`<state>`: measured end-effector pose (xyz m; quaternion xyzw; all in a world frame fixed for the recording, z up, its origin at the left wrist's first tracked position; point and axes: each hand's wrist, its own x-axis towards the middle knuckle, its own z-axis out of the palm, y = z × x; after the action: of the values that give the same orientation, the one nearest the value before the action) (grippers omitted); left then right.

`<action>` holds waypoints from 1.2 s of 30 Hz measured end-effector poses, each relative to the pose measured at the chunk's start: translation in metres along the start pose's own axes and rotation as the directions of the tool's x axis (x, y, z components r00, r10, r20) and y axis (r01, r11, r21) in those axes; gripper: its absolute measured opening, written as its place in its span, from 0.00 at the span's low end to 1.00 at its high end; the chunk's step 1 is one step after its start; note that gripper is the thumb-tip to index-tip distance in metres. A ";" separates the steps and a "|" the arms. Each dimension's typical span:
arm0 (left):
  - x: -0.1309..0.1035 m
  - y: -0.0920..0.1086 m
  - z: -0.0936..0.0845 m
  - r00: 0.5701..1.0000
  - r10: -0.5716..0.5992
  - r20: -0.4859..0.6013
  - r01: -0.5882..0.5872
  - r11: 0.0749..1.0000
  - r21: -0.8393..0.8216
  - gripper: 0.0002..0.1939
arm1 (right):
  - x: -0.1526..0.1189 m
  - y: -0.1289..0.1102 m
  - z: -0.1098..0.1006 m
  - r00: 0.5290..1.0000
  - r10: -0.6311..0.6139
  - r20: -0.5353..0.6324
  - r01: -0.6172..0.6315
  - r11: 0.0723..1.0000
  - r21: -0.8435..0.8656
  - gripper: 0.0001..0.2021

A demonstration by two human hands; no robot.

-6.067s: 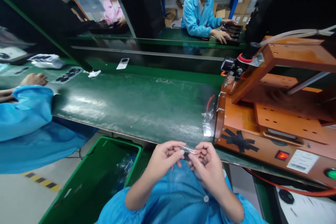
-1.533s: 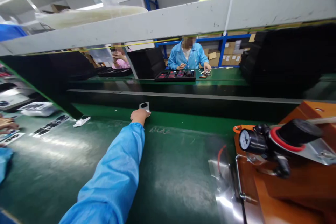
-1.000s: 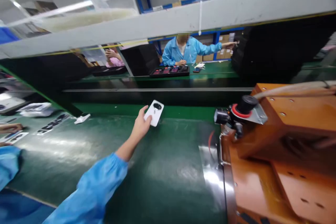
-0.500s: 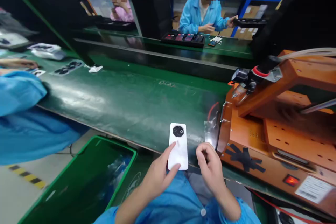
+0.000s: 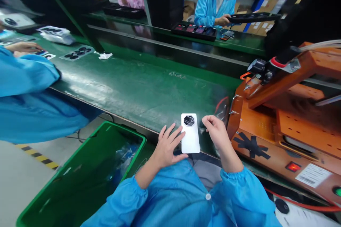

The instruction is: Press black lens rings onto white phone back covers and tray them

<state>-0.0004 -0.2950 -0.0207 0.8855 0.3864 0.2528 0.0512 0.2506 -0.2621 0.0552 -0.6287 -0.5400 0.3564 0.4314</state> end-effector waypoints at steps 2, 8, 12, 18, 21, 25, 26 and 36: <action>-0.003 0.005 0.008 0.999 -0.032 -0.043 0.032 0.999 -0.008 0.45 | 0.008 -0.001 0.002 0.999 -0.035 0.038 0.038 0.998 -0.060 0.13; -0.010 -0.003 0.034 0.986 -0.047 -0.159 0.048 0.999 0.004 0.40 | 0.032 -0.007 0.012 0.985 0.023 0.172 0.010 0.982 -0.187 0.10; -0.012 -0.009 0.042 0.983 -0.037 -0.178 0.037 0.999 -0.004 0.41 | 0.041 -0.010 0.018 0.968 0.028 0.249 0.036 0.968 -0.249 0.10; -0.016 -0.009 0.045 0.989 -0.074 -0.128 0.075 0.997 0.003 0.40 | 0.048 -0.012 0.023 0.959 0.041 0.279 0.063 0.934 -0.352 0.09; -0.015 -0.009 0.045 0.983 -0.044 -0.177 0.043 0.999 -0.010 0.40 | 0.050 -0.013 0.024 0.960 0.053 0.274 0.067 0.910 -0.410 0.10; -0.011 -0.007 0.041 0.970 -0.018 -0.243 0.017 1.000 -0.006 0.40 | 0.050 -0.015 0.025 0.958 0.078 0.276 0.064 0.879 -0.473 0.10; -0.010 -0.006 0.040 0.967 -0.014 -0.253 0.014 1.000 -0.001 0.40 | 0.050 -0.016 0.025 0.958 0.084 0.275 0.063 0.872 -0.486 0.10; -0.008 -0.004 0.036 0.973 -0.027 -0.228 0.027 1.000 -0.006 0.38 | 0.051 -0.013 0.026 0.962 0.060 0.267 0.097 0.839 -0.535 0.10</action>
<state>0.0098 -0.2941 -0.0562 0.8453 0.4013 0.3527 0.0114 0.2303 -0.2072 0.0588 -0.6645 -0.6790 0.2677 0.1602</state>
